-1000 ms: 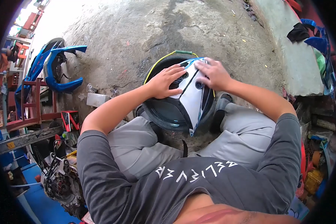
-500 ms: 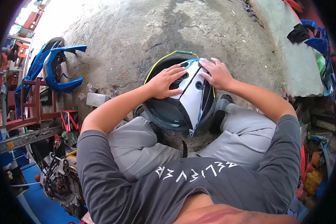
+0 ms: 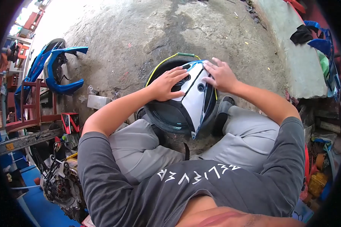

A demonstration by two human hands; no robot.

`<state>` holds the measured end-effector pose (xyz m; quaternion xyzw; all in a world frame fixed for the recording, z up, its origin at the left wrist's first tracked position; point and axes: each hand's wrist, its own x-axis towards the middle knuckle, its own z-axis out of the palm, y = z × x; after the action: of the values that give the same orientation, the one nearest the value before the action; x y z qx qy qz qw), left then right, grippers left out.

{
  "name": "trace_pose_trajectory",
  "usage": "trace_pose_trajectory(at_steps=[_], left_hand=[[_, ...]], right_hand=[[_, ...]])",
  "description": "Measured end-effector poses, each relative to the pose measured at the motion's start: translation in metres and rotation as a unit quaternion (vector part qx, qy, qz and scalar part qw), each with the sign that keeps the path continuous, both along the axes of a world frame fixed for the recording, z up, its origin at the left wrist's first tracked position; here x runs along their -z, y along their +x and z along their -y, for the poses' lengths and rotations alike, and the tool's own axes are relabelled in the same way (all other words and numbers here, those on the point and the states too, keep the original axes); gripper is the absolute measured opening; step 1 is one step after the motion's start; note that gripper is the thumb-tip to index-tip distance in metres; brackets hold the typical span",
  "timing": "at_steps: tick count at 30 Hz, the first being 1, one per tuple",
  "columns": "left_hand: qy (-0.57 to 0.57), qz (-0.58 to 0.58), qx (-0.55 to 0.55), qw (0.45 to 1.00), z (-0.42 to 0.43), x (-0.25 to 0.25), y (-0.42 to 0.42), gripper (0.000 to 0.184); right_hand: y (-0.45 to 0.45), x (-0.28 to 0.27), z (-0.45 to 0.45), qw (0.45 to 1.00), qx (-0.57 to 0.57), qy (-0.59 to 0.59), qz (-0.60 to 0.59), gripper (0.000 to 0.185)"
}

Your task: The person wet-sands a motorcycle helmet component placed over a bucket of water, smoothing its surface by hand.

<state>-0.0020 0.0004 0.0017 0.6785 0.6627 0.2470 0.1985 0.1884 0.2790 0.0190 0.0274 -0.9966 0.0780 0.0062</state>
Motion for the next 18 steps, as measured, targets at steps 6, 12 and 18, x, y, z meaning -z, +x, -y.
trace_pose_trajectory(at_steps=[6,12,18], left_hand=[[-0.005,-0.001,-0.007,1.0,0.0,0.0,0.002,0.089],[-0.01,0.002,-0.003,1.0,0.001,-0.002,0.002,0.09],[-0.003,0.0,-0.01,1.0,0.0,0.002,0.001,0.089]], right_hand=[[0.008,-0.01,0.04,0.975,-0.214,-0.041,-0.051,0.065],[0.002,0.006,-0.009,0.995,-0.084,0.012,-0.045,0.077],[0.008,-0.004,0.023,0.971,-0.23,-0.038,-0.044,0.083]])
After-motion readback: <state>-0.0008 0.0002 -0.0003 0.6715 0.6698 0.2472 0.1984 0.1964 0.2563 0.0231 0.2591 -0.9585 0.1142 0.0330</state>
